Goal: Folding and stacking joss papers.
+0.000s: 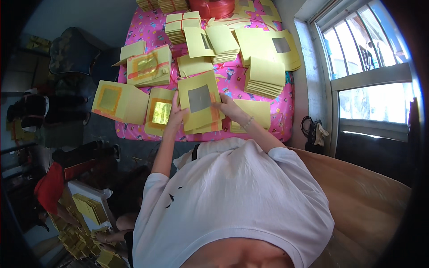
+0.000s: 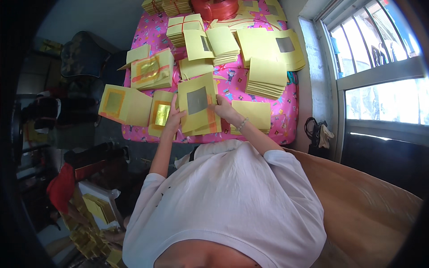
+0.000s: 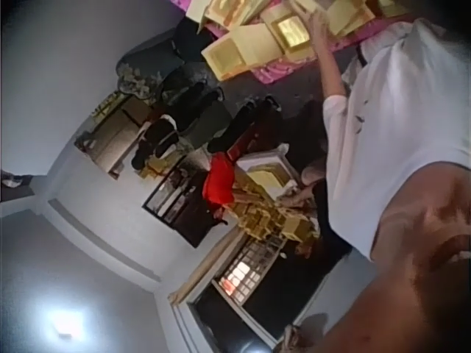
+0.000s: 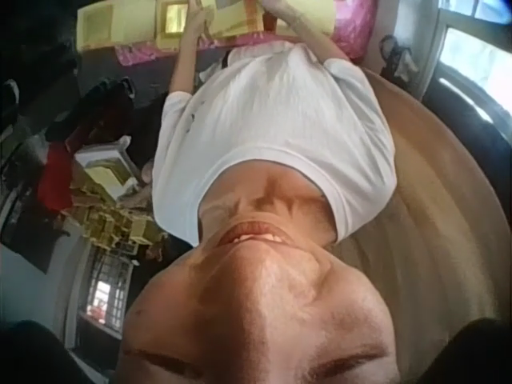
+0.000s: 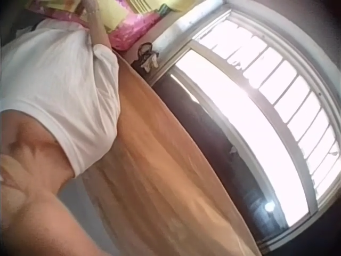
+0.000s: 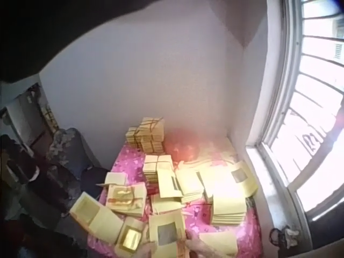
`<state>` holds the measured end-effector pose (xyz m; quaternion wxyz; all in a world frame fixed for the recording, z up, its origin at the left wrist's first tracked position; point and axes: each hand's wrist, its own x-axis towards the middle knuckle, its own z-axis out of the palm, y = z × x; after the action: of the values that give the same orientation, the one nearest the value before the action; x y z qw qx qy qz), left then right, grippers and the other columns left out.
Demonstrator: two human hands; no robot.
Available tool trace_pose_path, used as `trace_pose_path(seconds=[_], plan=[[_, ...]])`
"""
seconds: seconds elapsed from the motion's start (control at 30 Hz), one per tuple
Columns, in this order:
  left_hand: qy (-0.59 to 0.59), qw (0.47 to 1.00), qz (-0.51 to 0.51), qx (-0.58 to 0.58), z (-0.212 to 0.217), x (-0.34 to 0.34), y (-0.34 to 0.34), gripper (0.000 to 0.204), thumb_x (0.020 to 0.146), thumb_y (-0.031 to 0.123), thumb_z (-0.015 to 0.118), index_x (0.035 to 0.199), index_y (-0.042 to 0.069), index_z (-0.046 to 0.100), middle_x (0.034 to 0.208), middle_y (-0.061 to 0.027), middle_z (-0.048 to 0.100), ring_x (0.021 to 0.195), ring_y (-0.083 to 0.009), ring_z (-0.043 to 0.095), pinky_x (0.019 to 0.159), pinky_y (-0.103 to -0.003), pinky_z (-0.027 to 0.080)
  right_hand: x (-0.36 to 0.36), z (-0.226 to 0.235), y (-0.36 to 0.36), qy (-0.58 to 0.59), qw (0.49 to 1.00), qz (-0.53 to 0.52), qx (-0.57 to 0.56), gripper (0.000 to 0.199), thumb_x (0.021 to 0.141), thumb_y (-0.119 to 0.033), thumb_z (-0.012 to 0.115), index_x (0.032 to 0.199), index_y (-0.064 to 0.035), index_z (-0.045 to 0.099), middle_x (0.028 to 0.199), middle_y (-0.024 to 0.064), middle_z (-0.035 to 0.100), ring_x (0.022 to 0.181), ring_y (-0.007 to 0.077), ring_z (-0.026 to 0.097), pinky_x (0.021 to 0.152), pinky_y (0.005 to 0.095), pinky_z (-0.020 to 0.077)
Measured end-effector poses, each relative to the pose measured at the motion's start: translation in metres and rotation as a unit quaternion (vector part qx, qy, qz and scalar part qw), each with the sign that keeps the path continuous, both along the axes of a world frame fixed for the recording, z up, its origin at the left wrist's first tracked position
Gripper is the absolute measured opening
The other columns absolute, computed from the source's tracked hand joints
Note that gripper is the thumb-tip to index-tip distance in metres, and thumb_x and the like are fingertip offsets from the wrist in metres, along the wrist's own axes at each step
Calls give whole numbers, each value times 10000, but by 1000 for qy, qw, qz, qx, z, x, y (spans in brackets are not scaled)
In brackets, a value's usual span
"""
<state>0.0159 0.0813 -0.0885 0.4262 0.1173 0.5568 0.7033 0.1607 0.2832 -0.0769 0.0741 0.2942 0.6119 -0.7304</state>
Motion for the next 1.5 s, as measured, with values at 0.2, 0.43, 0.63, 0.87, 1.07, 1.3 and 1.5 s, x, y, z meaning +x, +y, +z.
trace_pose_path(seconds=[0.2,0.43,0.63,0.87,1.07,1.3,1.5], plan=[[151,975,100,-127,29,31,27,310,866,166,662,1158,77,602,1033,-13,624,916,-95,559,798,-238,436,-8,56,-54,39,850,110,513,571,784,-6,545,1324,-12,363,1019,194,579,866,362,646,684,437,532],[98,978,144,-119,53,47,38,313,808,254,751,967,-10,693,855,-38,672,797,-96,588,739,-236,461,0,67,-68,88,827,95,547,625,764,-31,603,1349,-21,384,1118,173,535,986,324,598,751,379,531],[103,975,138,-142,64,49,32,297,846,248,712,966,-24,699,864,-42,674,806,-79,576,727,-233,453,8,82,-60,207,882,-11,423,602,806,-169,687,1316,-9,411,1129,181,513,1008,369,559,867,416,474],[85,984,119,-104,74,54,35,280,895,237,655,1003,-18,697,877,-22,670,814,-66,568,735,-229,452,11,76,-54,166,945,-34,280,503,864,-135,672,1302,-33,447,1223,135,503,1130,254,545,852,367,522],[58,987,131,-74,73,57,36,278,907,246,648,1013,-7,696,892,-26,669,815,-64,572,741,-221,454,12,77,-51,167,950,-35,262,483,861,-137,681,1280,-31,465,1236,125,506,1144,257,553,856,348,529],[52,987,132,-71,73,59,36,277,911,240,644,1025,-8,690,904,-18,664,830,-61,571,746,-219,454,13,70,-50,186,950,-52,246,482,853,-156,687,1270,-41,476,1204,133,518,1092,256,567,825,341,536],[41,988,131,-75,75,61,37,272,909,239,646,1021,-4,695,909,-17,665,830,-62,569,756,-221,453,14,71,-49,201,949,-64,232,473,846,-163,691,1260,-50,491,1174,126,530,1043,244,578,806,334,536]])
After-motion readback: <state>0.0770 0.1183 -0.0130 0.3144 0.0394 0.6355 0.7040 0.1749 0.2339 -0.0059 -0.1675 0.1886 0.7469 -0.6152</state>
